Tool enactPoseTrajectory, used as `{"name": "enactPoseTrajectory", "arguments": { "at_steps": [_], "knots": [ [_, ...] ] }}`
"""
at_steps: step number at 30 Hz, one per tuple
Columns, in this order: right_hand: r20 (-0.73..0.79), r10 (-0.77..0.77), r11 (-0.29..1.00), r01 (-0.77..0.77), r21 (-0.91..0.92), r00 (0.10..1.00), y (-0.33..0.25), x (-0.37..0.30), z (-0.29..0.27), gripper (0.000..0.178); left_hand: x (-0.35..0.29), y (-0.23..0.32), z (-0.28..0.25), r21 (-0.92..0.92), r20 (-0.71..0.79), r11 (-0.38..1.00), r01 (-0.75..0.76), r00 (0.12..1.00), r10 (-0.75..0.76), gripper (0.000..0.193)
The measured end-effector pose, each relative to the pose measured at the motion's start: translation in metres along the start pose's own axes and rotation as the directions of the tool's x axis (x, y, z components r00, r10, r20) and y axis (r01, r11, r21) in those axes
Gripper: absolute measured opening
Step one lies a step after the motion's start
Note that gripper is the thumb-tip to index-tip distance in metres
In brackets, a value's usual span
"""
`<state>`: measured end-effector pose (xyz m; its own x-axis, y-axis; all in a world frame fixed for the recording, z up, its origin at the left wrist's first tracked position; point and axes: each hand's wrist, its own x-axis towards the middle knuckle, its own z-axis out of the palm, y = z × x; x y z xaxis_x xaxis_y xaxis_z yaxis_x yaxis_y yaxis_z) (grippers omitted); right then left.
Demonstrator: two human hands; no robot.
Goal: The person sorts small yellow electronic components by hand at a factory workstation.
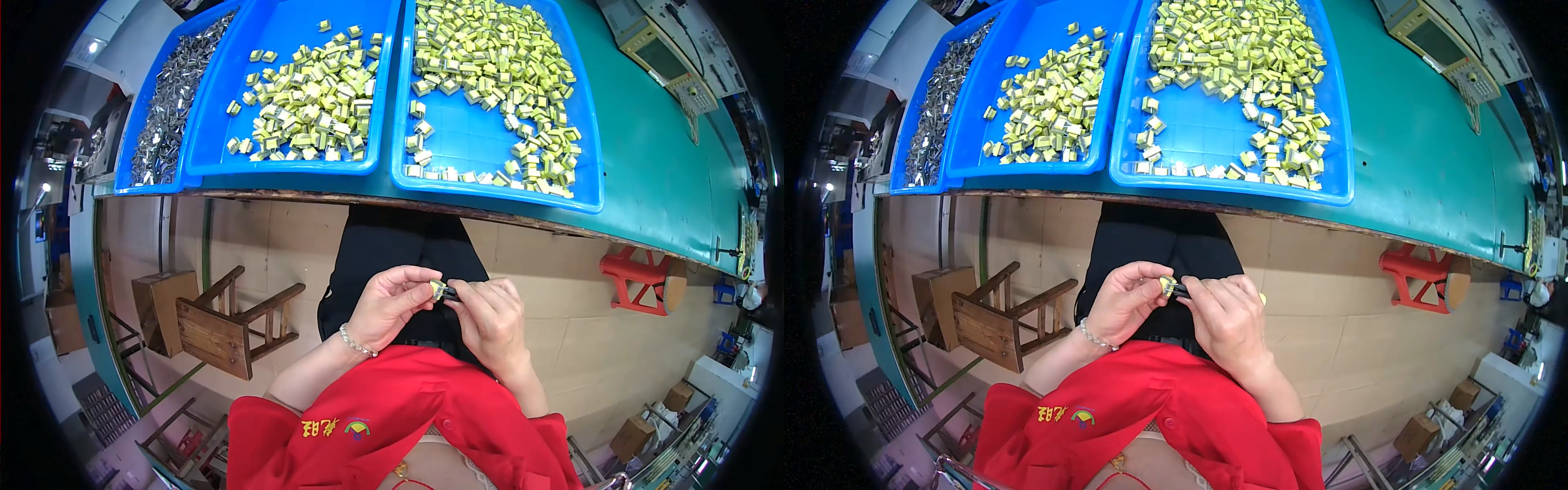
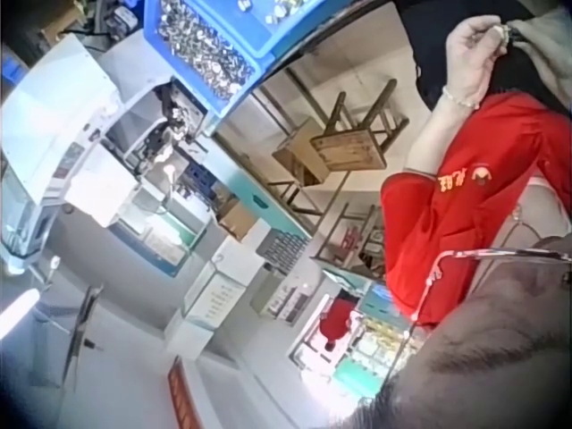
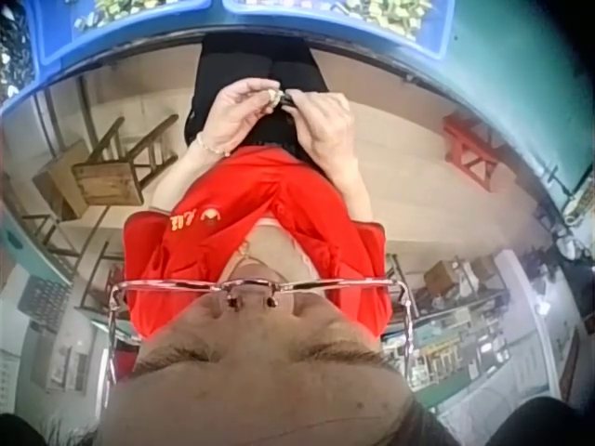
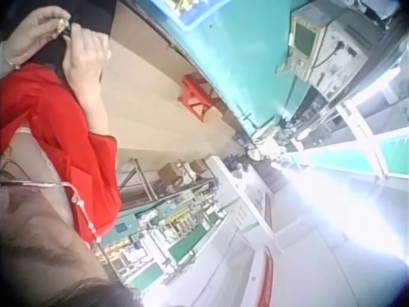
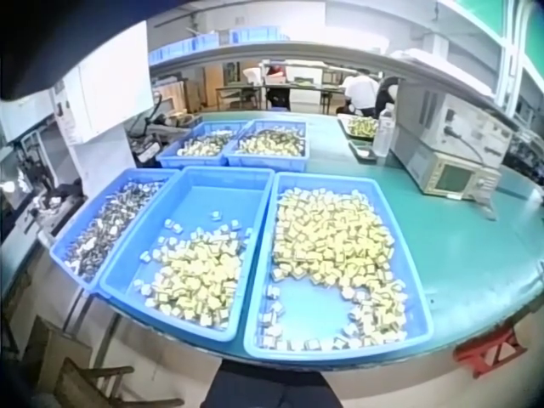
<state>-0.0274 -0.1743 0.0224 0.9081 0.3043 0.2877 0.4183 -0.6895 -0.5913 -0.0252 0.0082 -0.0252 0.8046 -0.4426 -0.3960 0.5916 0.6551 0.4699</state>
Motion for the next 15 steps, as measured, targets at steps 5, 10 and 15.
{"name": "enactPoseTrajectory", "arguments": {
  "at_steps": [5, 10, 15],
  "knots": [
    [-0.027, 0.015, 0.999, -0.013, 0.051, 1.000, -0.002, 0.002, -0.004, 0.028, -0.008, 0.018, 0.012, 0.148, -0.085, 0.987, -0.058, 0.994, 0.071, 0.021],
    [-0.073, 0.056, 0.992, -0.048, 0.114, 0.996, 0.004, -0.001, -0.008, 0.027, -0.008, 0.122, 0.038, 0.607, 0.143, 0.485, -0.630, 0.687, 0.712, 0.019],
    [-0.080, 0.089, 0.987, -0.078, 0.138, 0.993, 0.009, -0.007, -0.005, 0.025, 0.023, 0.221, 0.063, 0.811, 0.572, -0.536, -0.234, 0.505, 0.646, 0.019]
  ]
}}
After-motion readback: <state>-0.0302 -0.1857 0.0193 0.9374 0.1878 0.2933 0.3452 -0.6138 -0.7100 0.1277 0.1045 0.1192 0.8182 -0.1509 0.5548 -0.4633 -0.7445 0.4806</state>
